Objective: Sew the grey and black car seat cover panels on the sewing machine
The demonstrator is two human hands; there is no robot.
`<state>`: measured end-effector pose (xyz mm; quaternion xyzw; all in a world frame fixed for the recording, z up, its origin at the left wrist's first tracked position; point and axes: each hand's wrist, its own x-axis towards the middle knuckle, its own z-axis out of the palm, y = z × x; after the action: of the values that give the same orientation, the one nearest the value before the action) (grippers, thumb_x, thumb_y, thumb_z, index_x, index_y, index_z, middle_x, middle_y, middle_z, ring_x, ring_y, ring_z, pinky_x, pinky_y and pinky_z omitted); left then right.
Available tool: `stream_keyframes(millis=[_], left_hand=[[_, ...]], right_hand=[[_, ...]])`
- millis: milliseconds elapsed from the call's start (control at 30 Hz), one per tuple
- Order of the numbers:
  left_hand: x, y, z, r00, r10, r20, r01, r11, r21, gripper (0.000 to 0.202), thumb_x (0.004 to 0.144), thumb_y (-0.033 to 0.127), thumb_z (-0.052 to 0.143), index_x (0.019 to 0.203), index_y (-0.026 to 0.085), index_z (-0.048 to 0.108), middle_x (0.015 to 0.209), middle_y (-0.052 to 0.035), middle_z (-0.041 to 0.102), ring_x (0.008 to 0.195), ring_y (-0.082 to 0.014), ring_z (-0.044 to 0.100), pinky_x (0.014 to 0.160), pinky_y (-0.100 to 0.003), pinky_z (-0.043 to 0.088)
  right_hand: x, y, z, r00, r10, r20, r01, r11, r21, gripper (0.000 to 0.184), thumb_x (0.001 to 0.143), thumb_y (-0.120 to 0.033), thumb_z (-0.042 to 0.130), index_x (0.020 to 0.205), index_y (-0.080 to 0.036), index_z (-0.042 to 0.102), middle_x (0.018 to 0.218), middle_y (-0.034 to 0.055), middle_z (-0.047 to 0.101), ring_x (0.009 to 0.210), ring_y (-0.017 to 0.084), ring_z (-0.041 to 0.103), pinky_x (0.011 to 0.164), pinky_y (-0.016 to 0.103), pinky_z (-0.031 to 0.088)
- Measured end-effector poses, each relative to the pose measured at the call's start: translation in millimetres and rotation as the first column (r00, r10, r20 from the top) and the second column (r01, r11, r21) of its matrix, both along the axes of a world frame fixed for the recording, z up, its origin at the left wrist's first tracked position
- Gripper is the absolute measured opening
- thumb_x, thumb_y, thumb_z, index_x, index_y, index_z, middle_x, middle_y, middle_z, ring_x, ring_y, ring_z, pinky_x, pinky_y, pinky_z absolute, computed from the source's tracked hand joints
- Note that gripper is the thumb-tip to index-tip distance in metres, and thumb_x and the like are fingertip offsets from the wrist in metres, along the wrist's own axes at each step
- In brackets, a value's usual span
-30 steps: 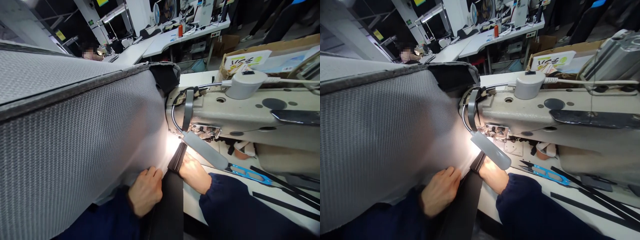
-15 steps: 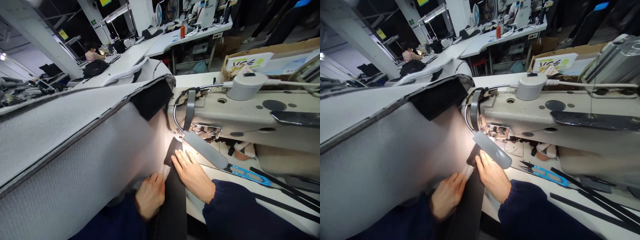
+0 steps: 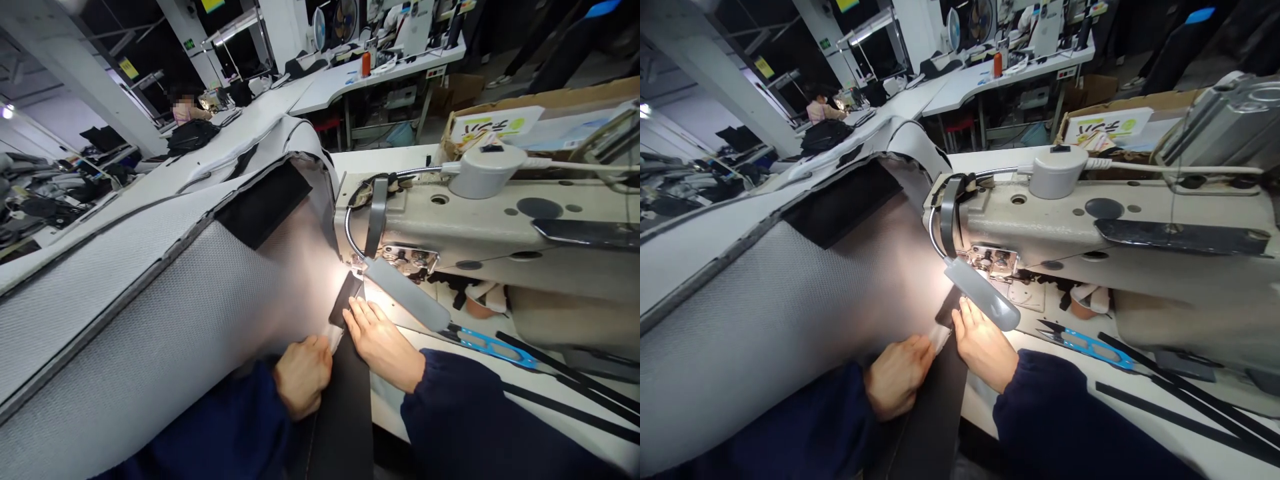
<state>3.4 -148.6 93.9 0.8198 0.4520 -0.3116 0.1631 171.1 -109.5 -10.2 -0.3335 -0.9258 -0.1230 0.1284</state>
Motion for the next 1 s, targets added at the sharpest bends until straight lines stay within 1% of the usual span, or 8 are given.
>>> stream_keyframes(millis=[167,333,500,633,767,833,900,1000], left_hand=[[-5.8,-9.3,8.5,1.000,0.008,-0.023,-0.008,1.000,0.011,0.042,0.074,0.015,0.051,0.115,0.010,0.049,0.110,-0.0141,0.051,0.100,-0.0274,0.052,0.069,-0.038,0.055],[-52.6,-30.5,-3.7,0.986,0.125,-0.107,-0.115,0.989,0.095,0.065,0.068,0.009,0.052,0.132,0.018,0.039,0.120,-0.0131,0.050,0.102,-0.0255,0.053,0.072,-0.035,0.054],[-105.4,30.1,-11.2,0.986,0.146,0.086,-0.156,0.979,0.134,0.054,0.067,-0.002,0.042,0.116,0.017,0.051,0.106,-0.0074,0.058,0.099,-0.0182,0.055,0.090,-0.031,0.047],[-114.4,64.3,3.7,0.890,0.376,0.259,-0.329,0.921,-0.208,0.031,0.058,0.005,0.044,0.082,0.016,0.059,0.083,-0.0033,0.061,0.087,-0.0194,0.058,0.084,-0.030,0.047],[-99.8,20.5,-5.1,0.663,0.668,0.339,-0.333,0.668,-0.665,0.049,0.047,0.013,0.038,0.091,0.015,0.060,0.080,-0.0007,0.063,0.078,-0.0181,0.060,0.072,-0.027,0.049],[-89.0,-7.4,-10.1,0.608,0.717,0.342,-0.332,0.621,-0.710,0.049,0.046,0.014,0.037,0.091,0.015,0.057,0.083,-0.0006,0.062,0.077,-0.0169,0.059,0.067,-0.025,0.048],[-73.7,-24.4,-2.7,0.733,0.592,0.336,-0.301,0.725,-0.620,0.041,0.050,0.014,0.043,0.090,0.016,0.055,0.082,0.0004,0.061,0.074,-0.0158,0.057,0.061,-0.023,0.045],[-34.8,-23.8,27.7,0.962,0.138,0.235,-0.055,0.944,-0.327,0.021,0.066,0.020,0.053,0.088,0.019,0.056,0.082,-0.0001,0.060,0.068,-0.0158,0.057,0.057,-0.025,0.043]], right_hand=[[4.0,-1.2,7.5,0.999,0.037,0.013,-0.036,0.997,-0.073,0.057,0.071,-0.011,0.059,0.127,0.003,0.053,0.131,0.0346,0.047,0.124,0.042,0.047,0.098,0.053,0.043],[1.2,-13.8,17.3,0.997,0.080,0.021,-0.074,0.975,-0.210,0.077,0.063,-0.022,0.071,0.134,-0.003,0.048,0.136,0.0353,0.042,0.128,0.047,0.039,0.101,0.059,0.038],[-16.1,-26.5,11.5,0.999,0.031,0.033,-0.027,0.992,-0.125,0.059,0.074,-0.017,0.065,0.131,-0.007,0.053,0.132,0.0328,0.048,0.123,0.044,0.047,0.097,0.059,0.040],[-31.7,-45.1,6.0,0.998,0.053,0.038,-0.050,0.996,-0.070,0.048,0.081,-0.021,0.058,0.125,-0.001,0.056,0.128,0.0339,0.050,0.120,0.043,0.050,0.098,0.060,0.039],[-36.4,-56.9,8.4,0.991,0.115,0.066,-0.108,0.989,-0.100,0.048,0.082,-0.021,0.054,0.123,0.005,0.056,0.123,0.0353,0.053,0.115,0.042,0.054,0.097,0.061,0.039],[-35.8,-58.1,10.0,0.989,0.111,0.095,-0.100,0.988,-0.119,0.042,0.083,-0.021,0.053,0.116,0.004,0.061,0.117,0.0329,0.059,0.111,0.041,0.056,0.098,0.063,0.036],[-35.2,-58.1,9.7,0.987,0.121,0.107,-0.105,0.984,-0.145,0.032,0.083,-0.021,0.055,0.102,-0.001,0.069,0.109,0.0280,0.064,0.109,0.041,0.055,0.099,0.066,0.032],[-36.2,-59.2,4.6,0.986,0.157,0.049,-0.145,0.969,-0.198,0.022,0.081,-0.023,0.059,0.089,-0.009,0.073,0.106,0.0222,0.066,0.113,0.041,0.050,0.100,0.067,0.028]])
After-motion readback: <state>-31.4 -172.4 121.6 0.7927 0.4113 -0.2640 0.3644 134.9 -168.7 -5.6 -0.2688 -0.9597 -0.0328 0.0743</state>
